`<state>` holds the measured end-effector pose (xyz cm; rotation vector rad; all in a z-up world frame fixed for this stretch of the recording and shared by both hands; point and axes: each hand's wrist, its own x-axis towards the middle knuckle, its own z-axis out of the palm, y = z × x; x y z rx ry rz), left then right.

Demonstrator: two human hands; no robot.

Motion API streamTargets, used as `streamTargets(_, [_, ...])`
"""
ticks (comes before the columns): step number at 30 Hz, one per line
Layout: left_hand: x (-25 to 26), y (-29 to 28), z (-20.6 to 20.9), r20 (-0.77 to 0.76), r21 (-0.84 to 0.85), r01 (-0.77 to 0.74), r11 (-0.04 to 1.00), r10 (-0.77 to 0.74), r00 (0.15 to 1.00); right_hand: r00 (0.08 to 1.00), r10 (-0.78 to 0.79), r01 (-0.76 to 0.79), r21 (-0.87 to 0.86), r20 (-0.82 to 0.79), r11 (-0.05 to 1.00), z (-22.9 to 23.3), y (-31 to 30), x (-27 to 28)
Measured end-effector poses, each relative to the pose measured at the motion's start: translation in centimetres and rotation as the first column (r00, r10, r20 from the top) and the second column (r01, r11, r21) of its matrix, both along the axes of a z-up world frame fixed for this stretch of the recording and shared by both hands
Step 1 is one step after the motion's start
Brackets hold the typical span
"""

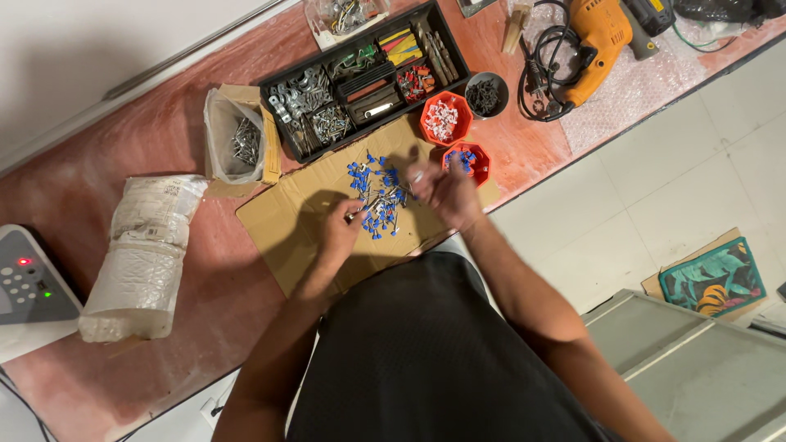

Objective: The person sorts small blue and silver screws from a pile on a cardboard sheet into different small red bowls and a larger black organizer tray by hand.

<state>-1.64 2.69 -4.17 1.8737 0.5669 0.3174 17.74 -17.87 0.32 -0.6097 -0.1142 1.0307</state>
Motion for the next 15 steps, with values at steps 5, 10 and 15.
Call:
streamTargets(5, [-1.7,1.4,-3.8,-0.054,-0.03,-0.025,0.999,0.024,0.998,0.971,-0.225,0.186,-0.343,-0.076,0.921,0.9,-0.2,6.1])
streamTargets(10, [-2.1,1.7,-4.1,-0.081,0.0,-0.032,0.999,0.032,0.996,0.947,-0.32,0.289,-0.458,0.011,0.841,-2.1,0.1,10.5])
streamTargets(15, [-1.7,1.7,-2.7,-0.075,0.054,-0.023,0.998,0.027,0.997,0.831,-0.145,0.476,-0.552,0.537,0.685,-3.9,1.2,8.8])
